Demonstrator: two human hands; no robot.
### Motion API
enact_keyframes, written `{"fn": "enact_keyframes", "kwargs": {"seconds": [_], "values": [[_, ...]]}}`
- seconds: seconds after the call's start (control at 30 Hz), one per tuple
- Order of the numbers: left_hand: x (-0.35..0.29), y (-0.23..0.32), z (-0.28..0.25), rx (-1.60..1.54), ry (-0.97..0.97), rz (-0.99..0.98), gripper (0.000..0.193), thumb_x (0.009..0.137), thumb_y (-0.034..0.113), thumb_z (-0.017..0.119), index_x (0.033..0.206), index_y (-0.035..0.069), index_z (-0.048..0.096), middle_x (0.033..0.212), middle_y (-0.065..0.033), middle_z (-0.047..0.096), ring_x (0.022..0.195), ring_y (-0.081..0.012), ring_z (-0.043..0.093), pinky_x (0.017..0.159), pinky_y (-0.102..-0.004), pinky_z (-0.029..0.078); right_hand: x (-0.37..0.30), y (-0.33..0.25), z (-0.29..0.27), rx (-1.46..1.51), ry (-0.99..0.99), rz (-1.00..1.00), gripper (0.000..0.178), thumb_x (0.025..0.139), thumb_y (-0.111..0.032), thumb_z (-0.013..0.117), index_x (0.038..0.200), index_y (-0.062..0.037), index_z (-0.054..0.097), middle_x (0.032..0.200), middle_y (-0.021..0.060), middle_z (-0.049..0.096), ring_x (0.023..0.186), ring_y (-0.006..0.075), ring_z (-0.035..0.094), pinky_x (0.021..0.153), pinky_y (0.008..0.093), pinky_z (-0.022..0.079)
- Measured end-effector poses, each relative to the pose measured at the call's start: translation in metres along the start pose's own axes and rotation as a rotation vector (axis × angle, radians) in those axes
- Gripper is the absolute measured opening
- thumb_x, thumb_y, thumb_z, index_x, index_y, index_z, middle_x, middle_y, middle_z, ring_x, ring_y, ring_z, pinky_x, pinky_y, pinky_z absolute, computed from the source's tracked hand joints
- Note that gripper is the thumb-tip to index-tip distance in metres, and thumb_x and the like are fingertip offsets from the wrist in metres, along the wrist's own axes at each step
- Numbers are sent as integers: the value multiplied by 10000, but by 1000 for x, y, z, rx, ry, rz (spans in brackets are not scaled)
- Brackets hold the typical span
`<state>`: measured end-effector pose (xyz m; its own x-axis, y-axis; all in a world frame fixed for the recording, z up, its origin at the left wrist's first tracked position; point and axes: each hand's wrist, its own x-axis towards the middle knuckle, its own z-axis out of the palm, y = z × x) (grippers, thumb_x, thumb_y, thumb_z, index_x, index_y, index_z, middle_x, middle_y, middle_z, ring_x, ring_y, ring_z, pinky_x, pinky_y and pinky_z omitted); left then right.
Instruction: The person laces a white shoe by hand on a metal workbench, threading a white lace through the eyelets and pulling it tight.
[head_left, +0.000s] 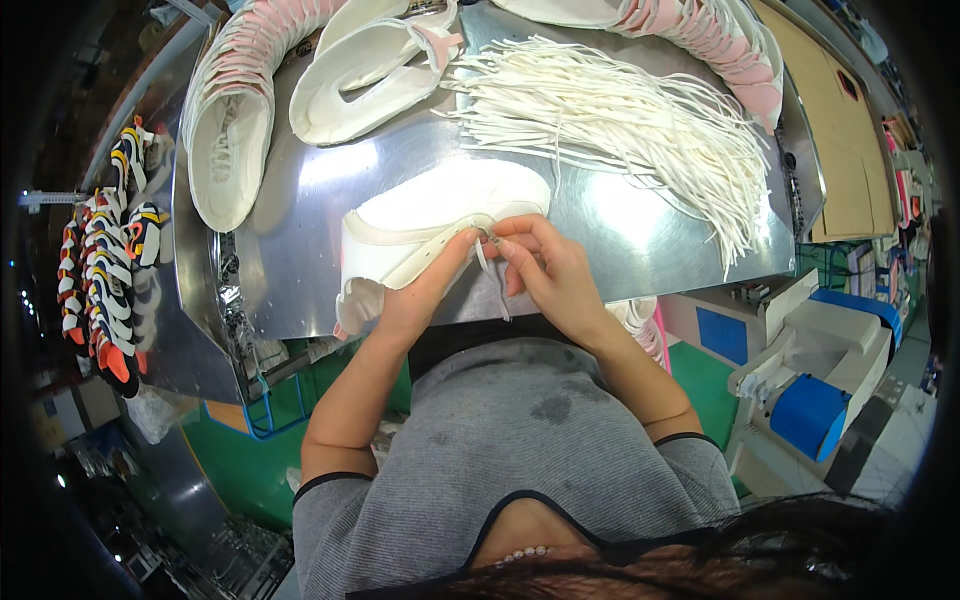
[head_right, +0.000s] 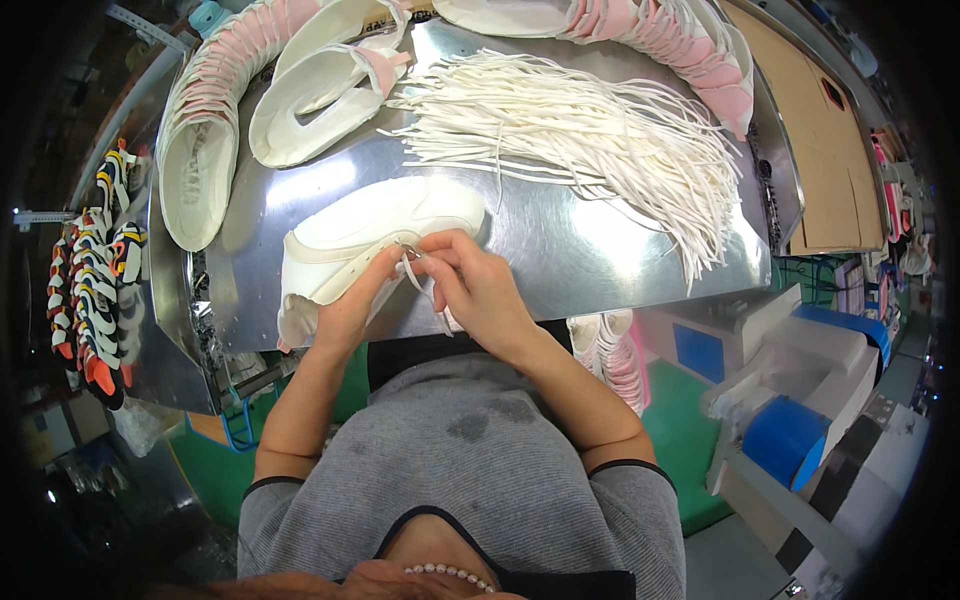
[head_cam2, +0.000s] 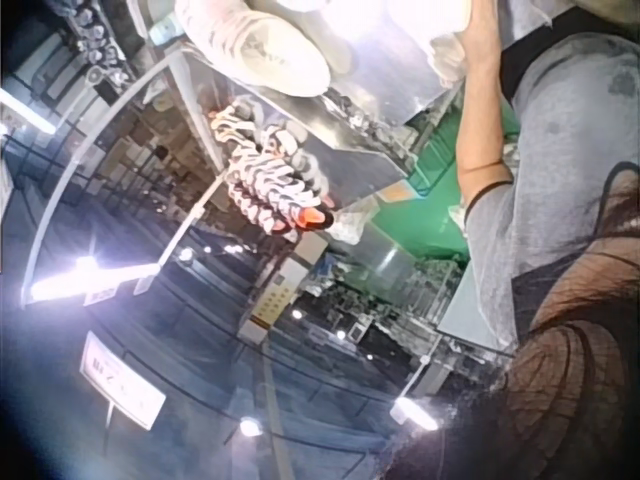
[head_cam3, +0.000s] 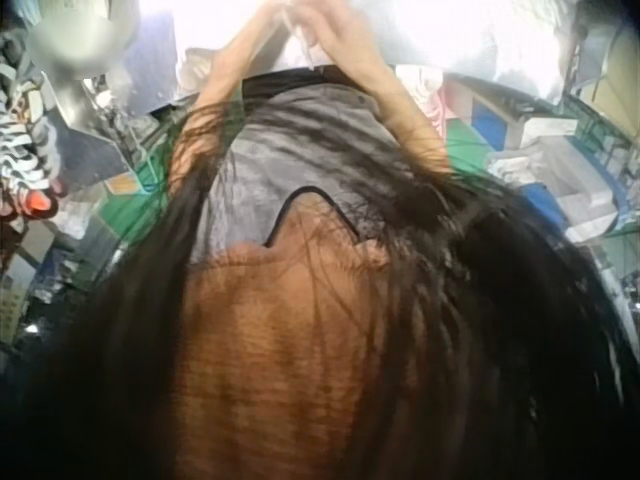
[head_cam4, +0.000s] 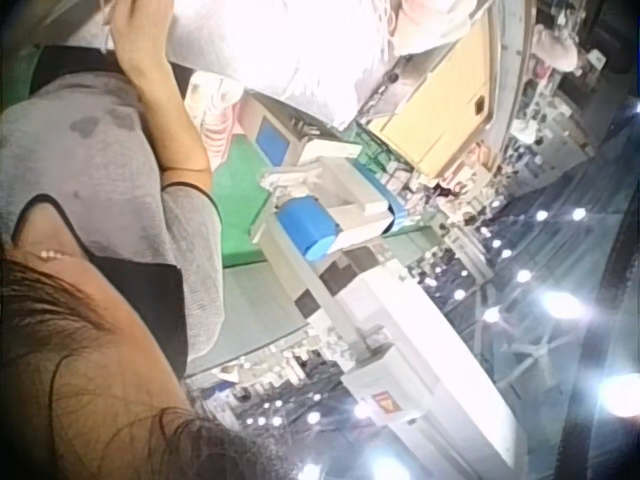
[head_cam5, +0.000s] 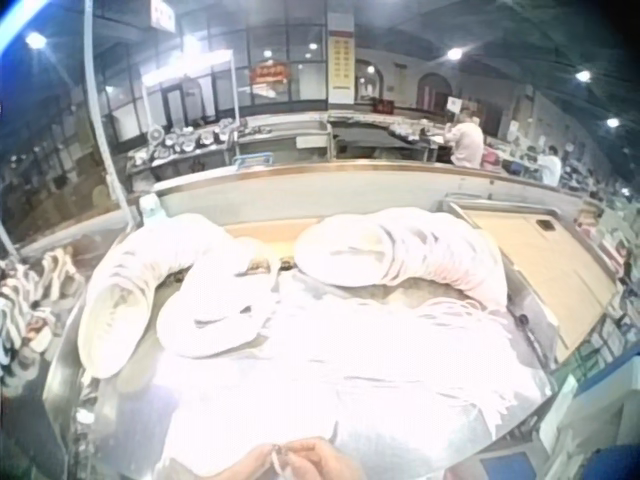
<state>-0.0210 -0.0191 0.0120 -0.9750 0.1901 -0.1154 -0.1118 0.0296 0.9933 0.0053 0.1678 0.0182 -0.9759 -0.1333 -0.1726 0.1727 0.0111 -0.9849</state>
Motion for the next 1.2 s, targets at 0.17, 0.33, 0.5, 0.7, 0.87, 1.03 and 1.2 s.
{"fn": "enact_keyframes", "kwargs": {"seconds": [0.17, 0.33, 0.5, 0.7, 0.87, 1.03, 1.2], "values": [[-6, -3, 2, 77, 17, -54, 223, 942, 91, 694, 1140, -11, 709, 1060, -61, 723, 936, -130, 667, 816, -268, 530, -1, 2, -5, 8, 21, -11, 167, 1024, -93, 519, 1133, 27, 557, 943, 94, 736, 609, 98, 592, 573, 240, 485], [-15, 3, 7, 1220, -53, 751, 267, 950, 103, 643, 1193, -6, 663, 1064, -132, 704, 945, -283, 684, 854, -368, 530, 7, 8, -3, -401, 48, -49, 241, 1008, -142, 529, 1182, 16, 471, 883, 164, 726, 687, 284, 672, 634, 377, 522], [-20, 13, 17, 673, 0, 371, 266, 976, 137, 627, 1198, -4, 671, 1147, -142, 713, 1024, -285, 694, 873, -359, 535, 22, -2, 6, -690, -43, 15, 243, 977, -154, 562, 1162, -6, 506, 877, 216, 698, 866, 414, 681, 747, 476, 521], [-13, -2, -28, 40, 55, -232, 200, 924, 217, 723, 1021, 42, 721, 944, -37, 722, 895, -137, 670, 794, -285, 531, -9, -49, -61, -591, 180, -86, 408, 838, -112, 760, 1205, -31, 601, 966, 45, 705, 710, 105, 640, 621, 259, 498], [0, -26, -28, 103, -102, -95, 277, 919, 157, 725, 1151, 10, 691, 1069, -79, 722, 955, -165, 682, 815, -307, 563, 25, 32, -27, -157, 148, -17, 522, 757, -245, 861, 1164, -27, 616, 964, 82, 702, 704, 106, 599, 642, 274, 486], [3, -34, -53, 551, -74, 42, 342, 890, 171, 716, 1205, 42, 677, 1170, -147, 708, 1086, -291, 673, 902, -339, 530, 31, 0, -13, -385, 214, 96, 487, 773, -274, 846, 1142, -35, 638, 899, 72, 709, 766, 139, 638, 715, 278, 520], [-3, 10, -39, 810, -253, 259, 281, 873, 115, 703, 1140, 34, 670, 1027, -138, 719, 953, -322, 688, 798, -385, 536, 52, 39, -31, -99, 303, -49, 451, 824, -209, 808, 1193, -30, 619, 969, 54, 703, 791, 140, 627, 724, 267, 515]]}}
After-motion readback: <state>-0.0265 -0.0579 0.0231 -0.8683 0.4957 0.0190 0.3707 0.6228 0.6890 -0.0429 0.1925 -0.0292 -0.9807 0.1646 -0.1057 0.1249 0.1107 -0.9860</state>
